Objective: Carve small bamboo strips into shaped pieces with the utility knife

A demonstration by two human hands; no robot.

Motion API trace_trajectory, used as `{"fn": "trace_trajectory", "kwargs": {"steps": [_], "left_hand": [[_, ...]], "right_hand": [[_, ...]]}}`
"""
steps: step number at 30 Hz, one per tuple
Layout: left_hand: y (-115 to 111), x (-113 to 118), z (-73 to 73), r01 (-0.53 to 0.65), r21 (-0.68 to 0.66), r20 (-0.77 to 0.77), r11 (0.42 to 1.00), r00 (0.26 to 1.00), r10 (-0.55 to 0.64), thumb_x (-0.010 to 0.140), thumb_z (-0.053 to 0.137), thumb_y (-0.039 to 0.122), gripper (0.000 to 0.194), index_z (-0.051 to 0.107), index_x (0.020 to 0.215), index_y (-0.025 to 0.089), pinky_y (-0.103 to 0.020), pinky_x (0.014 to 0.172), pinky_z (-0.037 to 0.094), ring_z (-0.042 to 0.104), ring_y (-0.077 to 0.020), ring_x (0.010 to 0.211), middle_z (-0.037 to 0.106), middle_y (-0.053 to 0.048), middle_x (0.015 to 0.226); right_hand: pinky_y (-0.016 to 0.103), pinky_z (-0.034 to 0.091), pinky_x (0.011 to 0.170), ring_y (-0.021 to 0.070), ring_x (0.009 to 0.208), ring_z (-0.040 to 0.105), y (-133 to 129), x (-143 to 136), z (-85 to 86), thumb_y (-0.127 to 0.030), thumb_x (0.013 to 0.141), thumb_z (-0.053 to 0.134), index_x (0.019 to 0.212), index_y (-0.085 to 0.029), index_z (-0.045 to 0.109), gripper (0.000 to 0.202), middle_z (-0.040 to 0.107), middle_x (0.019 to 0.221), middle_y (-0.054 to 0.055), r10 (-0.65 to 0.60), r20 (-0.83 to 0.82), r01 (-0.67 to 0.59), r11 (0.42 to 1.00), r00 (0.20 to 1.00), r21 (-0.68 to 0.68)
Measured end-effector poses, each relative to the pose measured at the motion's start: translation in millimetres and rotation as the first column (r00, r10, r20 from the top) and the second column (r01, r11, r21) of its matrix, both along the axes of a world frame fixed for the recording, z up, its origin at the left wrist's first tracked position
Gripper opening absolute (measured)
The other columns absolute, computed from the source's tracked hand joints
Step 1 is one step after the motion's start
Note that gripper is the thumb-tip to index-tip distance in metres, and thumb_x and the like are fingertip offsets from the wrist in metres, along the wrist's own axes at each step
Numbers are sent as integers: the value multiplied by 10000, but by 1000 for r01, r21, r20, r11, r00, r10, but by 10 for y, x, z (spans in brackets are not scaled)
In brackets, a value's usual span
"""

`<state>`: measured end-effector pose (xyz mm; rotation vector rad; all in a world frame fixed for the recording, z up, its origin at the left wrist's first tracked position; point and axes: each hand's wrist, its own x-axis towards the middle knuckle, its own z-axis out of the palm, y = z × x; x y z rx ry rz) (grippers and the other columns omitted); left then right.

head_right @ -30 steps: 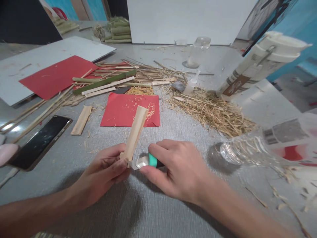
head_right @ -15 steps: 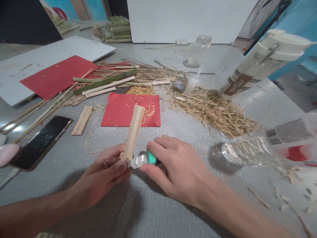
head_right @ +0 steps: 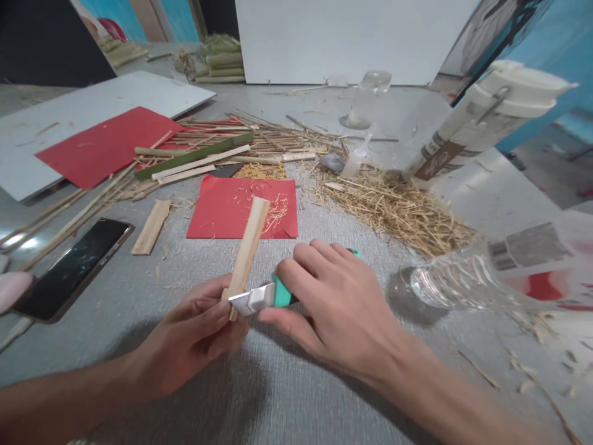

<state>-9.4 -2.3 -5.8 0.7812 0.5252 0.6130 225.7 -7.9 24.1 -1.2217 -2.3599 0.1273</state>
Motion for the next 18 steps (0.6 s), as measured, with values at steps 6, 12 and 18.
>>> {"fn": "trace_trajectory", "kwargs": {"steps": [6, 12, 18], "left_hand": [[-4, -5, -24, 11, 7, -6, 1000, 1000, -11, 1028, 680, 509, 383, 510, 861, 209, -268, 545, 227, 304, -89, 540, 429, 73, 599], [10, 3, -13, 6, -3, -9, 1000, 1000, -6, 1011, 701, 528, 374, 545, 905, 205, -267, 555, 228, 284, -90, 548, 424, 75, 618], [-6, 8, 6, 18, -10, 6, 1000, 1000, -18, 1009, 711, 503, 346, 571, 932, 196, -271, 555, 208, 267, -92, 570, 378, 74, 658]], "right_hand": [[334, 334, 632, 175, 691, 476, 20, 68, 24, -464, 1128, 449, 895, -227, 504, 337, 539, 777, 10, 0, -130, -4, 1000, 992, -31], [322, 326, 619, 163, 660, 482, -11, 6, -24, -517, 1114, 465, 861, -225, 522, 390, 553, 752, 3, 82, -144, -101, 986, 986, -135], [350, 318, 641, 188, 692, 472, -39, -8, -10, -584, 1133, 380, 835, -213, 566, 511, 566, 759, 33, 14, -17, -15, 1000, 1000, -23]]}}
